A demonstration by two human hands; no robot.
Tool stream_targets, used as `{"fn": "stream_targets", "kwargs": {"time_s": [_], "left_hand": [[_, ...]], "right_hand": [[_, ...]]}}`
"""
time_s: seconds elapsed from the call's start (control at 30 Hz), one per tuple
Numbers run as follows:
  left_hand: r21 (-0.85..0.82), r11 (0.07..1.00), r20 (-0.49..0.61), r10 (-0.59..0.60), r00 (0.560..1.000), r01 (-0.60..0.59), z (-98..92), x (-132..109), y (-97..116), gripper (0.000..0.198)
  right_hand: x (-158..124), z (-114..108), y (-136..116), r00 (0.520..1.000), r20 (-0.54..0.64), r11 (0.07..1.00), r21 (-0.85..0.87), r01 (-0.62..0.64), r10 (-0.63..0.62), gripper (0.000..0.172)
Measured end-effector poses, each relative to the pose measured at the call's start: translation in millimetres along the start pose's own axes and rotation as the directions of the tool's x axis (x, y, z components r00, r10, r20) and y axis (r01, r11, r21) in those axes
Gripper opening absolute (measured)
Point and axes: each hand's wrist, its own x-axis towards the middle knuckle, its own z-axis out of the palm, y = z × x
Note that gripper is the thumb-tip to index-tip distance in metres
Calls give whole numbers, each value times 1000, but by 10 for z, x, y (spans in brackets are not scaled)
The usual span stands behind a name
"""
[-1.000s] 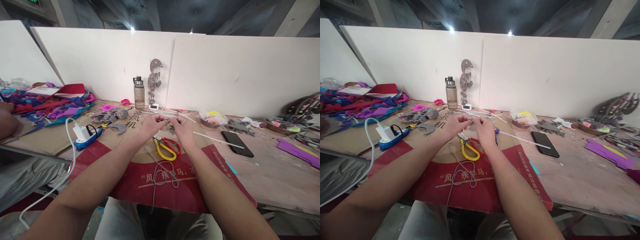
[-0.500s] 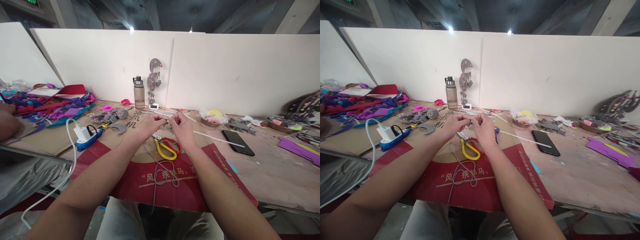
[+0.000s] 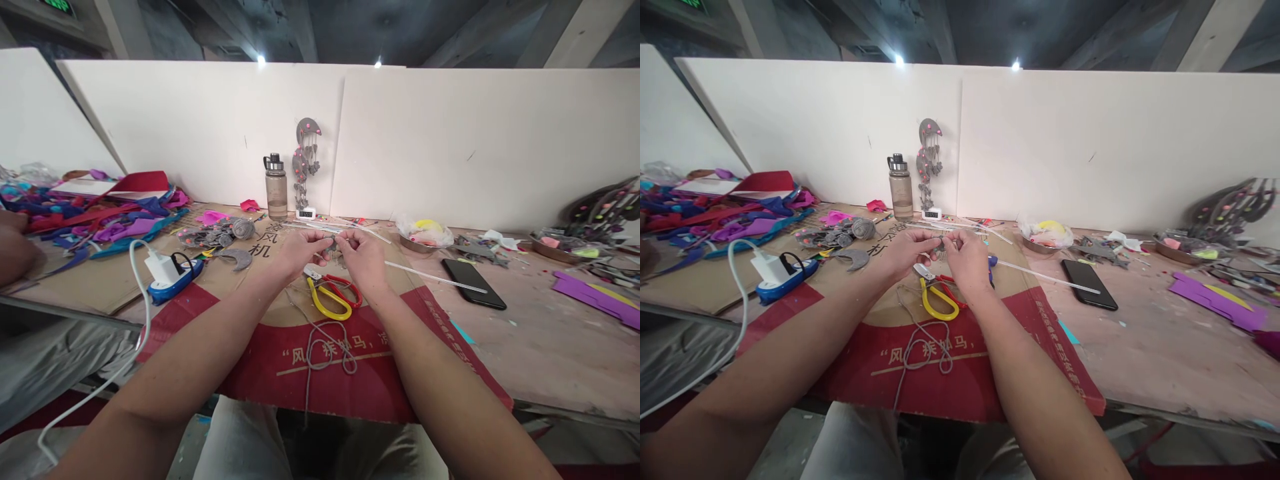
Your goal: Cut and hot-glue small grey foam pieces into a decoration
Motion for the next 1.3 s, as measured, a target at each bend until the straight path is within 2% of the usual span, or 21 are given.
{"fn": "stream_targets", "kwargs": {"time_s": [0.1, 0.23, 0.5, 0.67, 0.83, 0.93, 1.07, 1.23, 1.3], "left_hand": [[-62, 998, 65, -19, 998, 23, -11, 6, -8, 27], [-67, 997, 117, -30, 993, 38, -26, 1, -1, 30], [-64, 996, 89, -52, 995, 57, 2, -10, 29, 24], [-111, 993, 87, -37, 996, 46, 8, -8, 19, 28], [-112, 994, 110, 2, 994, 10, 14, -8, 7, 31], [-82, 997, 101, 20, 995, -11, 35, -23, 21, 29], [-3, 1000, 65, 25, 998, -24, 52, -49, 49, 21], [247, 965, -68, 106, 992, -86, 33, -53, 64, 17], [295, 951, -84, 118, 989, -89, 27, -45, 61, 17]], "right_hand": [[19, -5, 23, 1000, -13, 999, 30, -23, 24, 16], [33, -22, 20, 999, -17, 999, 25, -38, 38, 15], [20, -25, -7, 1000, -18, 1000, 12, -19, 19, 9], [23, -4, 31, 998, -22, 993, 99, -60, 62, 12], [46, -14, 6, 987, 38, 971, 176, -159, 155, 14], [53, -18, -8, 986, 73, 970, 184, -159, 148, 11], [41, -7, -6, 988, 58, 972, 180, -148, 140, 10], [5, 15, -30, 995, 48, 986, 131, -98, 93, 9], [-8, 21, -43, 997, 50, 991, 118, -65, 60, 7]]}}
